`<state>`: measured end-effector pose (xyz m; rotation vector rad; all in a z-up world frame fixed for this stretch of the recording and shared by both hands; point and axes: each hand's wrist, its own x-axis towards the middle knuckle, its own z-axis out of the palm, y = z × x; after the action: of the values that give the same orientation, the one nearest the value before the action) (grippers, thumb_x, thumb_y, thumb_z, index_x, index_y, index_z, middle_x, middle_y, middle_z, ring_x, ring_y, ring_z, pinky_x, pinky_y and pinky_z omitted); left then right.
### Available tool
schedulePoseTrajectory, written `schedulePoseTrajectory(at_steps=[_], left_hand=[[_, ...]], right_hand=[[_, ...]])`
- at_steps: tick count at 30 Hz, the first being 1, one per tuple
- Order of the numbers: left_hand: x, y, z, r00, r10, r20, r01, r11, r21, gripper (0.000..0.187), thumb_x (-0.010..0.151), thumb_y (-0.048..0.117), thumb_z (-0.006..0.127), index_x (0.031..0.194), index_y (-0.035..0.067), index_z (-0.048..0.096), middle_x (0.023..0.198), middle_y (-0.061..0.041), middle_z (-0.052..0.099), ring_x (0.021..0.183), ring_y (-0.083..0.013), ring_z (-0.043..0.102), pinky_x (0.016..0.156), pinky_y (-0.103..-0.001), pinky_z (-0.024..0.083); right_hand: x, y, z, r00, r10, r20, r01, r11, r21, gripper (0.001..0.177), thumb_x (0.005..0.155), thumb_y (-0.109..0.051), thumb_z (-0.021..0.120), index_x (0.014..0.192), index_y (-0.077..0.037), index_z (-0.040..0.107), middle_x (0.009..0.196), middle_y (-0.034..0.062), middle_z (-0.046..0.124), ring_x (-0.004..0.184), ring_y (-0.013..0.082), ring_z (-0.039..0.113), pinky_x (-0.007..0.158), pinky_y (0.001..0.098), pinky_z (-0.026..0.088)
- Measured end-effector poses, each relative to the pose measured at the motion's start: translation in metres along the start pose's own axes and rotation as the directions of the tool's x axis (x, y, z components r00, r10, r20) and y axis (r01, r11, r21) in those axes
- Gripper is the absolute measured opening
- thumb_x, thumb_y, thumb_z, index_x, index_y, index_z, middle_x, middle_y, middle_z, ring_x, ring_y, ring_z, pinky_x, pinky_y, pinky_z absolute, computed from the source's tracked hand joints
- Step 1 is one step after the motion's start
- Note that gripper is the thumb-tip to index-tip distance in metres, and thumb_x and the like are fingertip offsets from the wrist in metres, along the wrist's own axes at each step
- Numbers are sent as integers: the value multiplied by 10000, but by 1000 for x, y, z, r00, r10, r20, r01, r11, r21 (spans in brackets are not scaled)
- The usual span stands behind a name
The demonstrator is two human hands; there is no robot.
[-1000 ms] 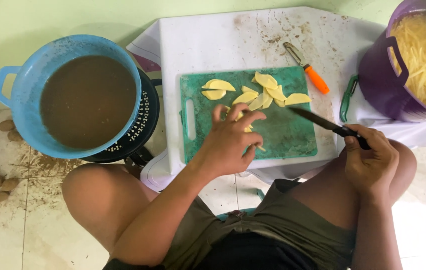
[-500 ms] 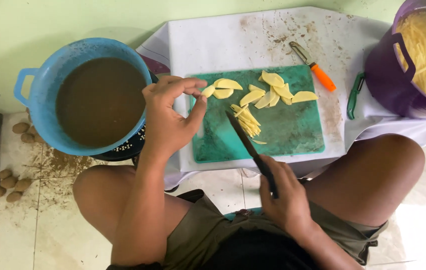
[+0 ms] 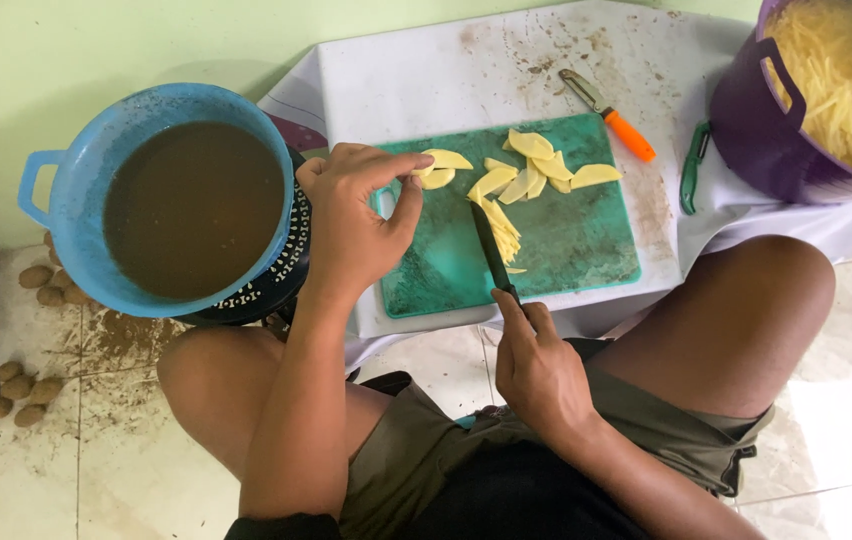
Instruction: Cutting peeled potato slices into thin strips using a knife on a cutting board while sitting on the floor.
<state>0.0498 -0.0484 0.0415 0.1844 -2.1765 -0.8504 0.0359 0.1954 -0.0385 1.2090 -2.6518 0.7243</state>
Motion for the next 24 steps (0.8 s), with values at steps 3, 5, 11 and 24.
schedulePoseTrajectory(at_steps=[3, 5, 11, 24], left_hand=[[0, 9, -7, 998, 42, 42, -47, 992, 117, 206, 843, 17, 733, 1005, 134, 786, 844, 57, 698, 872, -139, 574, 880, -367, 296], [-1, 8, -7, 998, 41, 46, -46, 993, 111, 211, 837, 14, 732, 1002, 133, 789, 846, 47, 694, 864, -138, 569, 887, -365, 288], [-5, 7, -8, 998, 17, 68, -25, 993, 116, 227, 832, 9, 730, 1013, 133, 789, 842, 50, 699, 844, -132, 565, 898, -367, 280], [-12, -4, 7, 990, -27, 139, -1, 980, 199, 276, 841, 37, 717, 1100, 118, 766, 873, 39, 716, 829, -167, 583, 892, -376, 308]], right_hand=[[-7, 0, -10, 993, 103, 55, -104, 994, 26, 552, 842, -18, 603, 1387, -93, 563, 1075, 152, 650, 515, 371, 622, 466, 478, 521], [-10, 4, -16, 990, 123, 63, -124, 992, 11, 533, 859, -33, 591, 1388, -95, 561, 1076, 150, 648, 526, 382, 632, 472, 492, 534], [-23, 23, -29, 980, 192, 49, -190, 981, -39, 553, 852, -28, 591, 1399, -111, 576, 1026, 128, 644, 571, 379, 633, 523, 507, 543], [-26, 45, -50, 987, 103, -123, -112, 991, -73, 500, 823, 62, 626, 1294, -92, 693, 1034, 88, 653, 557, 236, 567, 489, 355, 484]])
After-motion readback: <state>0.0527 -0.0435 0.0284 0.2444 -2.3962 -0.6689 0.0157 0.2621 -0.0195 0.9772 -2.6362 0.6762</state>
